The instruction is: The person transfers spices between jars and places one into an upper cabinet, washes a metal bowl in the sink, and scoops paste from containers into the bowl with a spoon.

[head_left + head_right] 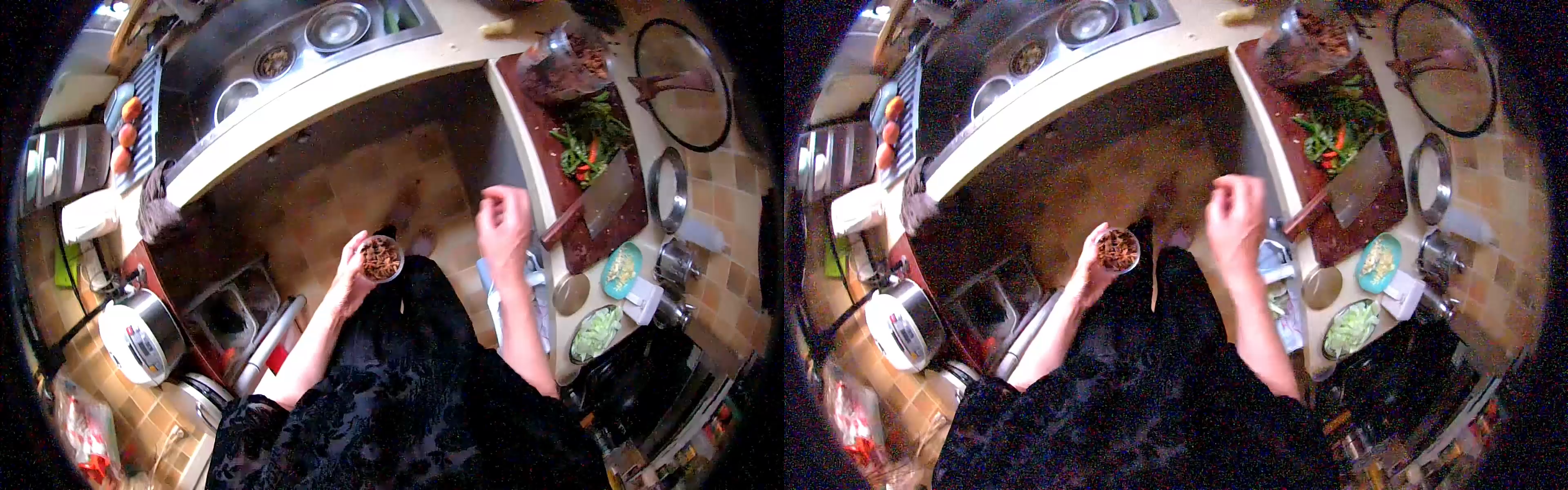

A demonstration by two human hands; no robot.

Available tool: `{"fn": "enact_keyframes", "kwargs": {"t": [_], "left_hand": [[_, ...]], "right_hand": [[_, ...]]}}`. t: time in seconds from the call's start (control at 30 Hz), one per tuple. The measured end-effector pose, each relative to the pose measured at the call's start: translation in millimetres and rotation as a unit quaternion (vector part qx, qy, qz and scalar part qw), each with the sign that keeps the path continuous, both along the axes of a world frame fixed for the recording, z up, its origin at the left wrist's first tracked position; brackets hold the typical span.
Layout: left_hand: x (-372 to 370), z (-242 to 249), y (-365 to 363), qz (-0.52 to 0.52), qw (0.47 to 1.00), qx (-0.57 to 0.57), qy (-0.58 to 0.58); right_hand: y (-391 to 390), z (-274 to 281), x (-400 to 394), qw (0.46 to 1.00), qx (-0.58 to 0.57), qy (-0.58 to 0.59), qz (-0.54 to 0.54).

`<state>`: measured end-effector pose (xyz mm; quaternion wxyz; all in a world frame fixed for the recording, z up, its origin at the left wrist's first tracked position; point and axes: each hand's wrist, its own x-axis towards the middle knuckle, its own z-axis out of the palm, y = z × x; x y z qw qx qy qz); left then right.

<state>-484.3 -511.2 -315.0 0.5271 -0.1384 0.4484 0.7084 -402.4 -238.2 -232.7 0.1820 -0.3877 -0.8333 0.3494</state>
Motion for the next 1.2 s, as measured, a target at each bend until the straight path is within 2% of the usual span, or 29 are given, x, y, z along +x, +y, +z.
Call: {"fn": "enact_keyframes", "kwargs": {"t": [0.07, 0.1, 0.17, 0.23, 0.3, 0.37, 0.43, 0.5, 0.57, 0.6, 0.7, 0.73, 0.8, 0.83, 0.87, 0.93, 1.03, 1.2], "left_hand": [[17, -36, -11, 0.036, 0.999, -0.012, -0.027], [22, -55, -18, 0.052, 0.998, -0.015, -0.035], [24, -92, -35, 0.070, 0.996, 0.004, -0.052], [19, -136, -54, 0.083, 0.995, 0.020, -0.056], [1, -195, -74, 0.085, 0.994, 0.037, -0.065], [-18, -255, -95, 0.103, 0.993, -0.003, -0.054], [-15, -255, -100, 0.111, 0.993, -0.013, -0.021], [-7, -252, -108, 0.116, 0.993, -0.019, -0.010], [-5, -247, -110, 0.120, 0.992, -0.035, 0.028], [-4, -245, -109, 0.116, 0.991, -0.052, 0.048], [6, -234, -108, 0.097, 0.986, -0.116, 0.070], [11, -227, -108, 0.089, 0.984, -0.139, 0.071], [16, -191, -96, 0.059, 0.975, -0.199, 0.076], [27, -189, -100, 0.053, 0.975, -0.180, 0.122], [37, -188, -103, 0.049, 0.972, -0.160, 0.167], [58, -156, -104, 0.091, 0.976, -0.139, 0.139], [75, -80, -95, 0.147, 0.977, -0.117, 0.102], [100, -22, -104, 0.200, 0.963, -0.159, 0.086]], "right_hand": [[-64, -39, -5, 0.993, -0.044, 0.045, 0.098], [-97, -54, -11, 0.984, -0.130, 0.049, 0.111], [-150, -101, -13, 0.973, -0.158, 0.004, 0.170], [-176, -128, -21, 0.946, -0.248, -0.016, 0.209], [-192, -179, -36, 0.956, -0.253, 0.014, 0.147], [-191, -248, -52, 0.975, -0.207, 0.005, 0.085], [-165, -266, -46, 0.969, -0.243, -0.031, 0.016], [-144, -302, -38, 0.977, -0.197, -0.085, -0.001], [-126, -360, -26, 0.987, -0.140, -0.072, 0.038], [-118, -379, -23, 0.979, -0.150, -0.129, 0.054], [-92, -442, -4, 0.959, 0.032, -0.235, 0.157], [-76, -460, 8, 0.946, 0.041, -0.243, 0.210], [-30, -515, 18, 0.937, 0.064, -0.263, 0.219], [-8, -534, 15, 0.933, 0.075, -0.273, 0.224], [12, -544, 8, 0.921, 0.165, -0.249, 0.251], [44, -550, -8, 0.901, 0.238, -0.245, 0.268], [81, -547, -26, 0.884, 0.269, -0.256, 0.283], [108, -540, -33, 0.875, 0.283, -0.245, 0.309]]}}
